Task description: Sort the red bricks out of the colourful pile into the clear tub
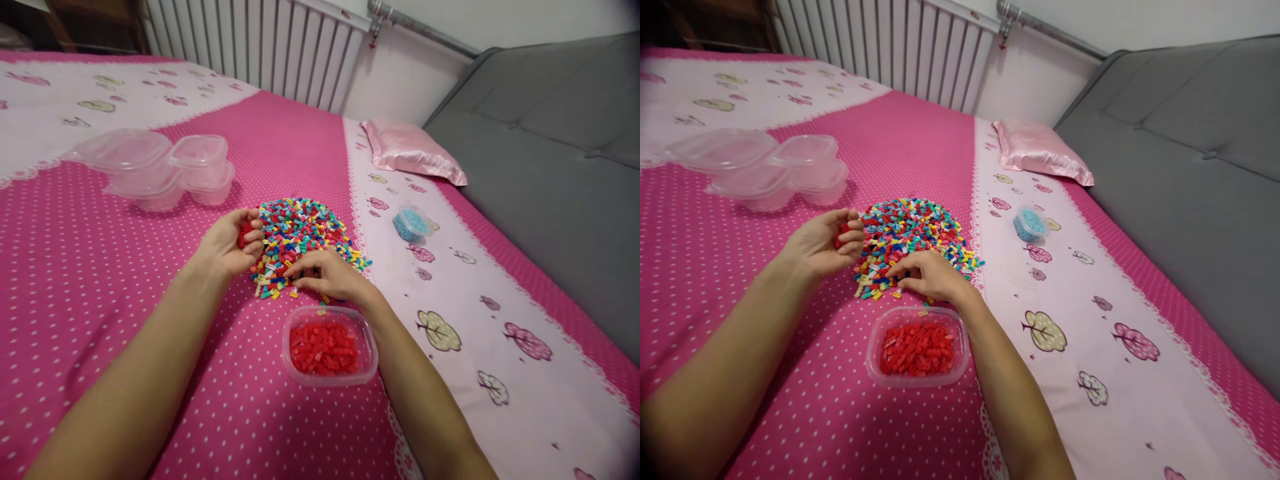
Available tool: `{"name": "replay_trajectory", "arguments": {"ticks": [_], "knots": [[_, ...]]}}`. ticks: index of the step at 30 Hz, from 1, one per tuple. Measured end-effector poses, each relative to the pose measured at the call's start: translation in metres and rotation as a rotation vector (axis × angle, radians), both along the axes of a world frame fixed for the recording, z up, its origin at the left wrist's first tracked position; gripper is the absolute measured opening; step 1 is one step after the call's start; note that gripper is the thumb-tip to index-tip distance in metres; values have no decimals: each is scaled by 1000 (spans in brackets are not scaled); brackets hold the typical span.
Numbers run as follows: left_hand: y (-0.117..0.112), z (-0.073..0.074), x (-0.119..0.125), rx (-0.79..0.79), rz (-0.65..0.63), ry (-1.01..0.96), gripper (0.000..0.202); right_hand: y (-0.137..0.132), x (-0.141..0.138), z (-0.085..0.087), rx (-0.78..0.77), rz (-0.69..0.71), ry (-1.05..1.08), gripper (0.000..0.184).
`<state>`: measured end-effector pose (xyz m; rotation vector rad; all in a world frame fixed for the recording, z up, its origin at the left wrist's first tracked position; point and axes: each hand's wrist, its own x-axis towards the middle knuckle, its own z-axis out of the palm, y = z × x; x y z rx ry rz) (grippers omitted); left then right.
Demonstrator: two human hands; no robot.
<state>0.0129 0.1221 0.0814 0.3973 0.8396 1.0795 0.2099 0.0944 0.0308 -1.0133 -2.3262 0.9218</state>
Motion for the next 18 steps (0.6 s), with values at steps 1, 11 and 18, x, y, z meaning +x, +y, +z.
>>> {"name": "replay_trajectory", "arguments": {"ticks": [1, 11, 18], "knots": [[0, 0, -1, 26, -33, 36, 35, 1, 1, -1, 9, 14, -22, 20], [-6, -4, -21, 631, -651, 1093, 18, 0, 5, 2, 149, 0, -290, 13], [-7, -3, -17, 691, -973, 1432, 16, 1, 3, 1, 88, -51, -239, 12]]}}
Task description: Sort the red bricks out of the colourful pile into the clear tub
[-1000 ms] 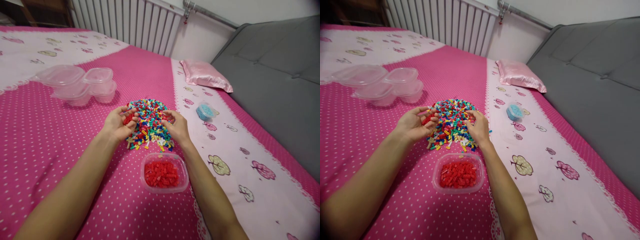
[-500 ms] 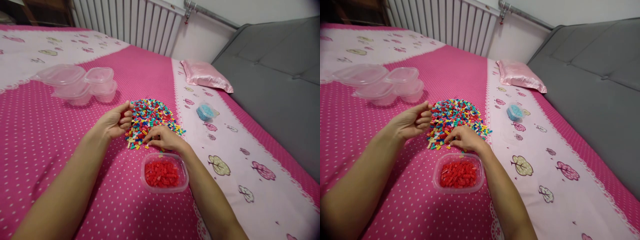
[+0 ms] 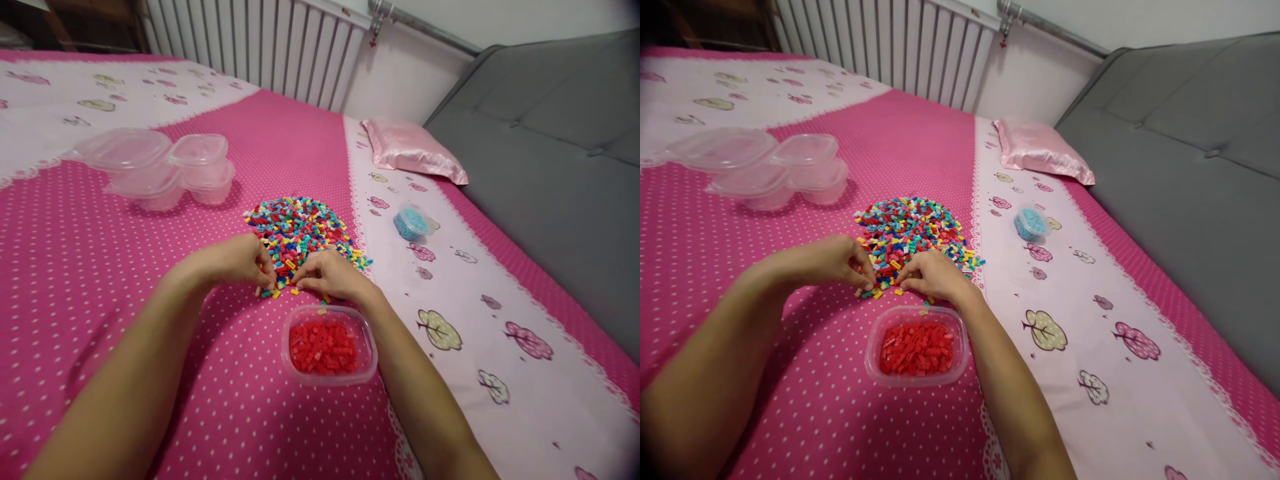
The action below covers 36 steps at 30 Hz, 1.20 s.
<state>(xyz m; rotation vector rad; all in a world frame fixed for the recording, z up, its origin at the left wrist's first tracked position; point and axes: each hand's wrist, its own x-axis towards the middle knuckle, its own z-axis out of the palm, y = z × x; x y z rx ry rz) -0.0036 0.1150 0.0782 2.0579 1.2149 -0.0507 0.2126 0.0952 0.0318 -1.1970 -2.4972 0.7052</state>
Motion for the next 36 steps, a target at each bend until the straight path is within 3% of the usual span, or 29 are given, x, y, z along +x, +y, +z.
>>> {"name": "replay_trajectory", "arguments": {"ticks": [10, 19, 28, 36], "knots": [[0, -9, 12, 170, -22, 207, 21, -1, -4, -2, 39, -34, -100, 27], [-3, -15, 16, 231, 48, 254, 8, -4, -6, -1, 13, -46, -83, 22], [-4, -12, 17, 235, 33, 331, 10, -7, -10, 2, 34, -45, -95, 19], [-8, -11, 17, 186, -28, 147, 13, -5, -6, -2, 11, -57, 41, 18]]}}
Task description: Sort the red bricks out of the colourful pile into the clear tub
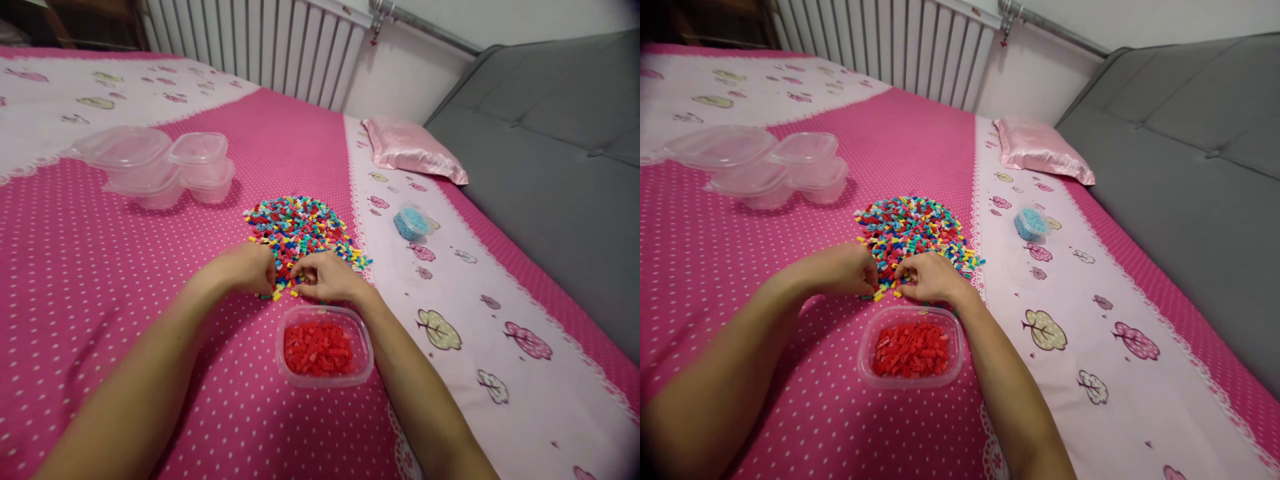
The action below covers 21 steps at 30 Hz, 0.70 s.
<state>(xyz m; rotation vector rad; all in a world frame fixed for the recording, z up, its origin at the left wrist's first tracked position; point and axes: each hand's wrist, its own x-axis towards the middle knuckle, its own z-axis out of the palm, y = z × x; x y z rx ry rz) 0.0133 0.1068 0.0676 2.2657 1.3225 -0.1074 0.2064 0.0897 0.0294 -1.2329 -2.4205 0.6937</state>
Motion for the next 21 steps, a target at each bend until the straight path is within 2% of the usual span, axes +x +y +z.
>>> {"name": "replay_trajectory", "arguments": {"ticks": [3, 5, 10, 13, 17, 21], "knots": [[1, 3, -6, -121, -2, -172, 10, 2, 4, 0, -56, 24, 105, 17], [2, 6, -10, -206, 41, -340, 6, 3, 6, 1, -74, 29, 179, 18], [4, 8, -13, -412, 224, -882, 7, 2, 9, 8, -59, -50, 360, 24], [6, 8, -8, -592, 352, -1122, 8, 1, 8, 13, -12, -102, 497, 26], [9, 10, -1, -822, 487, -1298, 12, -2, 6, 20, 45, -152, 624, 28], [8, 9, 7, -1012, 555, -1329, 14, -5, 4, 25, 106, -183, 638, 30]]}}
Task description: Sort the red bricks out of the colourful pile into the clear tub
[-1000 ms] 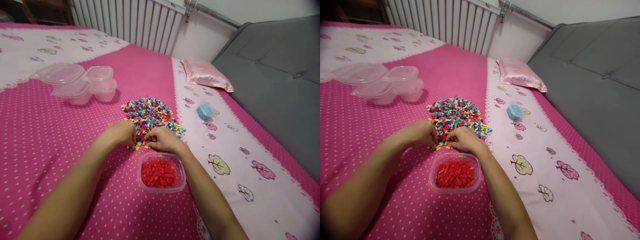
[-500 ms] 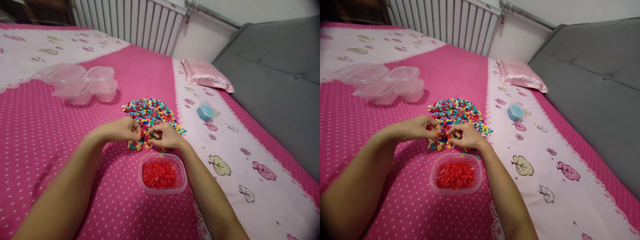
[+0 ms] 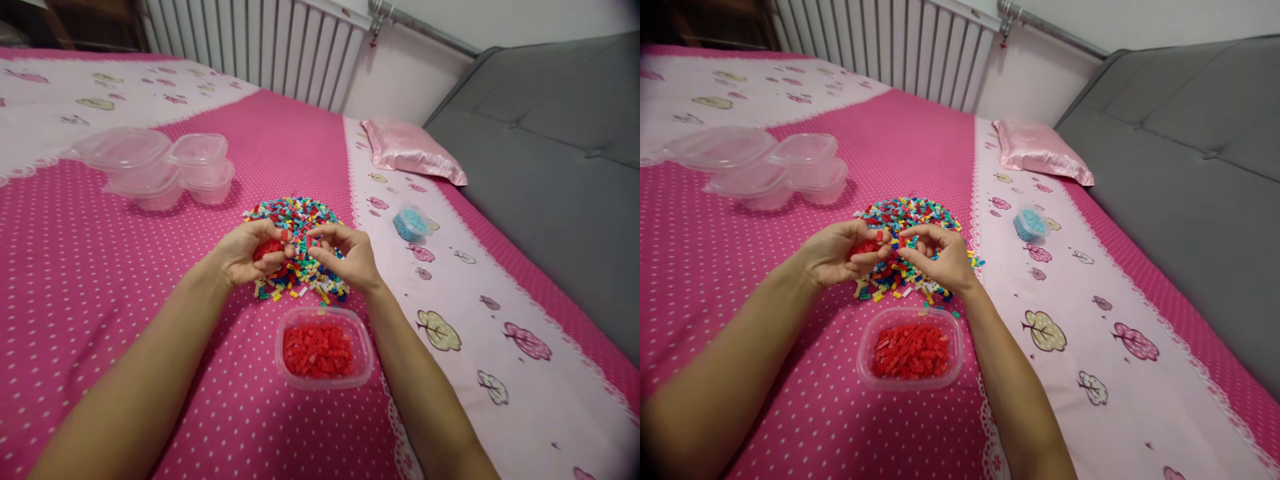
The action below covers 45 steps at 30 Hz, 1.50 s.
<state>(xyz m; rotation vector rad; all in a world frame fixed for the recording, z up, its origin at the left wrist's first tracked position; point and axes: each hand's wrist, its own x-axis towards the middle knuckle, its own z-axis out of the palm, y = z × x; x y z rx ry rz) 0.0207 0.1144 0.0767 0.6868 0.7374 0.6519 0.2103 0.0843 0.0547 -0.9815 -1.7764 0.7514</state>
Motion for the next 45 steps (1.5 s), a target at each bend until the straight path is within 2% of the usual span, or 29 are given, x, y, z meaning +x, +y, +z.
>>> {"name": "replay_trajectory", "arguments": {"ticks": [6, 12, 15, 18, 20, 22, 24, 27, 30, 32, 34, 37, 40, 42, 45], "knots": [[-5, -4, 12, -22, -110, -54, 22, 0, -2, -1, 8, -11, -76, 28], [-6, -1, 15, -76, -90, -14, 36, 1, -2, -4, 41, -3, -81, 26], [-5, 0, 12, -84, -16, -12, 39, 1, -2, -3, 22, -41, -51, 29], [0, 1, 6, -70, 182, 13, 42, 1, -1, -4, 17, -77, -59, 27], [3, 2, 1, -32, 315, 59, 48, 3, -1, -6, 13, -45, -120, 23], [5, 2, -2, 26, 354, 119, 54, 5, -1, -10, 29, 27, -238, 19], [4, 2, -5, 123, 331, 204, 56, 8, -2, -16, 68, 104, -365, 15], [2, -1, -10, 360, 262, 452, 49, 12, -2, -25, 129, 189, -477, 17], [2, -7, -18, 628, 55, 713, 40, 14, -2, -31, 146, 225, -520, 14], [5, -12, -22, 755, -98, 842, 39, 13, -2, -32, 140, 202, -570, 16], [8, -16, -23, 806, -199, 932, 32, 12, -2, -31, 126, 162, -640, 19], [10, -18, -19, 805, -275, 1024, 10, 10, -3, -29, 102, 123, -721, 24], [8, -18, -12, 791, -345, 1110, 8, 9, -4, -27, 87, 99, -773, 22], [5, -17, -7, 824, -367, 1197, 8, 8, -5, -27, 84, 92, -789, 20], [1, -16, 0, 922, -315, 1393, 7, 8, -5, -27, 84, 94, -788, 15]]}}
